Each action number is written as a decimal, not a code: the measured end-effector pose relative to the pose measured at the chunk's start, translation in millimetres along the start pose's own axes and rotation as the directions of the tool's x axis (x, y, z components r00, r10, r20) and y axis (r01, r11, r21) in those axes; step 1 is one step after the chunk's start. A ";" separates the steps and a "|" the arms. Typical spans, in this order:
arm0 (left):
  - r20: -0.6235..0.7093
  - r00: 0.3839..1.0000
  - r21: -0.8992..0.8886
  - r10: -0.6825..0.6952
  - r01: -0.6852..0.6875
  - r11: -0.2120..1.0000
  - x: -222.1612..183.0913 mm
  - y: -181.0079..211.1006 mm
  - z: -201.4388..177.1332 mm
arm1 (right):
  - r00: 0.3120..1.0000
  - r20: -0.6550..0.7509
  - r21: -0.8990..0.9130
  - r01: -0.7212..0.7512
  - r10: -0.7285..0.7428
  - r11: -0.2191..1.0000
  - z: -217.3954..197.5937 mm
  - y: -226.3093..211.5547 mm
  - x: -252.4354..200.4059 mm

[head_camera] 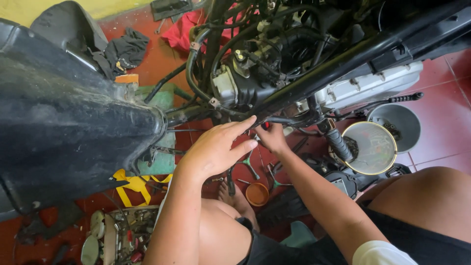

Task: Cleaning the exterior of a motorcycle engine using a small brush to remove dirt and grime.

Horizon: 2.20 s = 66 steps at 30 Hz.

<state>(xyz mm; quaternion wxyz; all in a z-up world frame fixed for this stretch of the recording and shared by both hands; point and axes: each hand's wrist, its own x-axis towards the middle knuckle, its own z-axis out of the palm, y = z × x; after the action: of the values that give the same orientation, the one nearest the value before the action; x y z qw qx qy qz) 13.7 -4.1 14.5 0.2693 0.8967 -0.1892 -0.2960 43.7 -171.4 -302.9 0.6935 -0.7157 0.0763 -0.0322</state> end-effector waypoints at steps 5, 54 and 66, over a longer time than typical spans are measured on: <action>0.001 1.000 0.009 -0.012 0.012 1.000 4.1 -2.9 2.3 | 0.991 -0.128 -0.134 -0.060 0.043 0.989 7.3 -12.4 -9.2; -0.036 0.998 0.048 0.047 -0.045 0.998 -15.4 -8.2 6.3 | 0.819 0.540 -0.784 0.407 0.193 0.468 -92.1 -202.8 -81.0; -0.071 0.992 0.042 -0.107 0.110 0.993 -19.7 12.4 14.5 | 0.949 0.012 -0.613 0.256 -0.315 0.747 -197.5 -241.2 -72.8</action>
<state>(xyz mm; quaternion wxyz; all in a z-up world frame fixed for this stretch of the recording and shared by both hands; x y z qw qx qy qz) -12.5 -9.3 20.5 0.2388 0.9212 -0.1376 -0.2747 -42.5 -348.8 -50.8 0.4092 -0.9009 0.0040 -0.1445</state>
